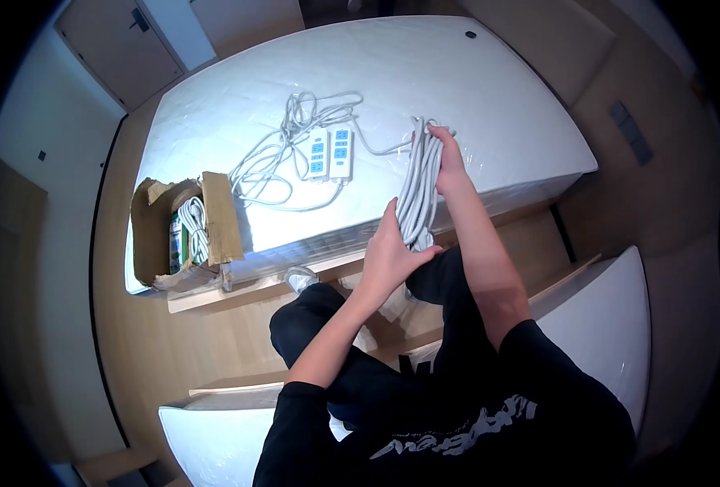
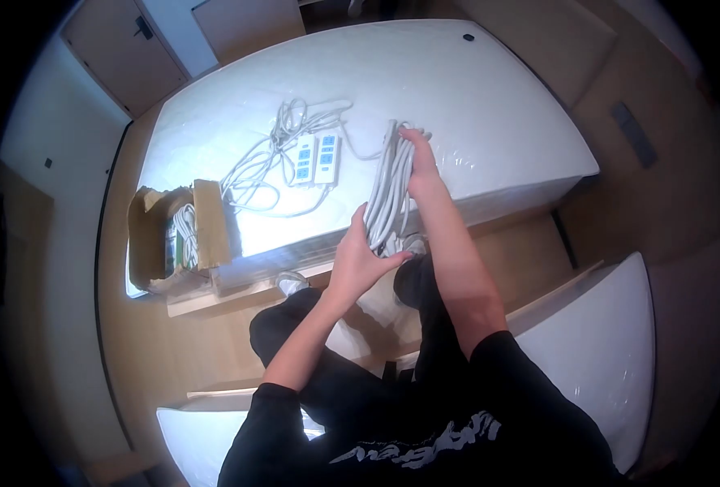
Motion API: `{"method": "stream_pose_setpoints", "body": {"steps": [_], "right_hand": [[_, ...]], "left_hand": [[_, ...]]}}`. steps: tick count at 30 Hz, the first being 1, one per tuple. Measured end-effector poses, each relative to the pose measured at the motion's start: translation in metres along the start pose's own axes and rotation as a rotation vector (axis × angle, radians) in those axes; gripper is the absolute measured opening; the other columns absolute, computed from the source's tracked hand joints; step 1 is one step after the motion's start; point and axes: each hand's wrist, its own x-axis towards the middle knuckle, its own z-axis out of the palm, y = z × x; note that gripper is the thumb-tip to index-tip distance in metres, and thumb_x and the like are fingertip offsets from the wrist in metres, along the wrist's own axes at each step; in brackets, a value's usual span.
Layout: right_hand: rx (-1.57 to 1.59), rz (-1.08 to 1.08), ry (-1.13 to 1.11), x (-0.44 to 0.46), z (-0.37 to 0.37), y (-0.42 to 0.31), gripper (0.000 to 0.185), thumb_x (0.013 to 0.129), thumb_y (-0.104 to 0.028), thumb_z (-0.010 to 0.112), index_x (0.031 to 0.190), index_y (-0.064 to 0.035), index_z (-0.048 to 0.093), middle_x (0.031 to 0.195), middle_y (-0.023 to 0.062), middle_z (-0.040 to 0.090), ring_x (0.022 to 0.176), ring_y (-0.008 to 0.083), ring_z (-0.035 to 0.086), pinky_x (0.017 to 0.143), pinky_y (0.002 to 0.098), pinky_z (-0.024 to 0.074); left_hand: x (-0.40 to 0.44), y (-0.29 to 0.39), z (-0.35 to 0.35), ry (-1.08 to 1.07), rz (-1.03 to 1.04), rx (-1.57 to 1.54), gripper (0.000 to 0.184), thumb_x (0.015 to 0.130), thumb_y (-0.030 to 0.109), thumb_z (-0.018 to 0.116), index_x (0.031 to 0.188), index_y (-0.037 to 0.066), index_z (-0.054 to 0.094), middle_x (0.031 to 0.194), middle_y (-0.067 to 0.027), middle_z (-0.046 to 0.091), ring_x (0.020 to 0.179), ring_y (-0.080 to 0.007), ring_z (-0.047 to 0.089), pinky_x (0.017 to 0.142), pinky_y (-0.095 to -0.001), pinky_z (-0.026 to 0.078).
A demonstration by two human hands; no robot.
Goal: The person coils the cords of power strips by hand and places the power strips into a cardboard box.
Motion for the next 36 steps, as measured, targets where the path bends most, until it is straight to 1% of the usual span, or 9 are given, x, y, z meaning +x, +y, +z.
{"method": "stream_pose_setpoints", "body": {"steps": [5, 9, 14, 16, 23, 25, 29, 33, 36], "right_hand": [[-0.076, 0.143, -0.167, -0.009, 0.008, -0.003, 0.03, 0.085, -0.029, 0.06, 0.097, -0.0019, 0.054, 0.09, 0.0107, 0.062, 0.06, 0.0204, 0.061, 0.055, 0.0314, 0.0532], [0.145, 0.269, -0.393, 0.0, -0.003, -0.003, 0.041, 0.085, -0.025, 0.061, 0.119, -0.0045, 0.051, 0.089, 0.0083, 0.061, 0.075, 0.0186, 0.061, 0.069, 0.0317, 0.0536], [0.153, 0.079, -0.34, 0.001, -0.002, 0.0, 0.044, 0.086, -0.024, 0.06, 0.123, -0.0039, 0.048, 0.087, 0.0045, 0.058, 0.077, 0.0157, 0.059, 0.072, 0.0305, 0.0518], [0.296, 0.182, -0.621, 0.005, -0.004, -0.001, 0.047, 0.085, -0.023, 0.062, 0.124, -0.0041, 0.045, 0.083, 0.0026, 0.055, 0.072, 0.0142, 0.056, 0.067, 0.0294, 0.0505], [0.033, 0.045, -0.338, -0.012, 0.01, 0.0, 0.045, 0.084, -0.017, 0.058, 0.125, -0.0039, 0.044, 0.076, 0.0024, 0.054, 0.07, 0.014, 0.054, 0.067, 0.0284, 0.0494], [-0.001, -0.051, -0.089, -0.029, 0.031, 0.0, 0.043, 0.083, -0.014, 0.057, 0.123, -0.0036, 0.046, 0.075, 0.0025, 0.054, 0.068, 0.0136, 0.055, 0.065, 0.0295, 0.0501], [0.009, -0.037, -0.106, -0.026, 0.027, -0.003, 0.048, 0.081, -0.012, 0.059, 0.125, -0.0049, 0.042, 0.076, 0.0042, 0.056, 0.067, 0.0143, 0.056, 0.065, 0.0297, 0.0501], [0.074, 0.002, -0.447, -0.025, 0.017, -0.006, 0.049, 0.081, -0.01, 0.057, 0.127, -0.0045, 0.041, 0.072, 0.0051, 0.054, 0.062, 0.0141, 0.054, 0.062, 0.0295, 0.0478], [-0.192, 0.003, -0.782, -0.047, 0.026, -0.004, 0.055, 0.074, -0.006, 0.06, 0.125, -0.0006, 0.04, 0.062, 0.0065, 0.05, 0.056, 0.0136, 0.053, 0.056, 0.0286, 0.0474]], "left_hand": [[-0.001, 0.016, 0.001, -0.067, -0.09, 0.24, 0.087, 0.067, 0.033, 0.072, 0.128, -0.012, 0.03, 0.102, -0.0287, 0.056, 0.081, -0.0416, 0.061, 0.069, -0.0435, 0.051], [-0.003, 0.012, 0.002, -0.116, -0.086, 0.33, 0.082, 0.07, 0.032, 0.068, 0.129, -0.01, 0.029, 0.101, -0.0265, 0.057, 0.083, -0.0404, 0.061, 0.07, -0.0436, 0.05], [0.007, -0.005, -0.007, -0.067, 0.052, 0.292, 0.083, 0.069, 0.033, 0.067, 0.129, -0.012, 0.03, 0.097, -0.0265, 0.056, 0.075, -0.0389, 0.063, 0.063, -0.0435, 0.051], [0.008, -0.007, -0.008, -0.049, 0.084, 0.287, 0.083, 0.07, 0.033, 0.067, 0.129, -0.012, 0.03, 0.098, -0.0269, 0.056, 0.075, -0.039, 0.063, 0.063, -0.0436, 0.051], [0.003, 0.012, -0.011, -0.158, -0.087, 0.31, 0.082, 0.071, 0.031, 0.065, 0.132, -0.009, 0.027, 0.109, -0.0284, 0.055, 0.088, -0.0409, 0.061, 0.072, -0.0442, 0.05], [0.003, 0.011, -0.013, -0.163, -0.088, 0.317, 0.082, 0.071, 0.031, 0.066, 0.132, -0.01, 0.027, 0.109, -0.0284, 0.055, 0.088, -0.041, 0.061, 0.072, -0.0444, 0.05], [0.001, 0.001, -0.012, -0.092, 0.025, 0.308, 0.083, 0.071, 0.033, 0.066, 0.131, -0.01, 0.028, 0.101, -0.0269, 0.056, 0.078, -0.0407, 0.062, 0.065, -0.0445, 0.052], [0.008, -0.002, -0.034, -0.31, 0.094, 0.097, 0.078, 0.077, 0.033, 0.066, 0.132, -0.008, 0.029, 0.105, -0.0263, 0.055, 0.091, -0.0391, 0.06, 0.079, -0.0424, 0.049], [0.017, -0.022, -0.052, -0.26, -0.039, -0.106, 0.071, 0.083, 0.027, 0.063, 0.134, -0.007, 0.027, 0.116, -0.0266, 0.05, 0.108, -0.0361, 0.053, 0.092, -0.0396, 0.041]]}}
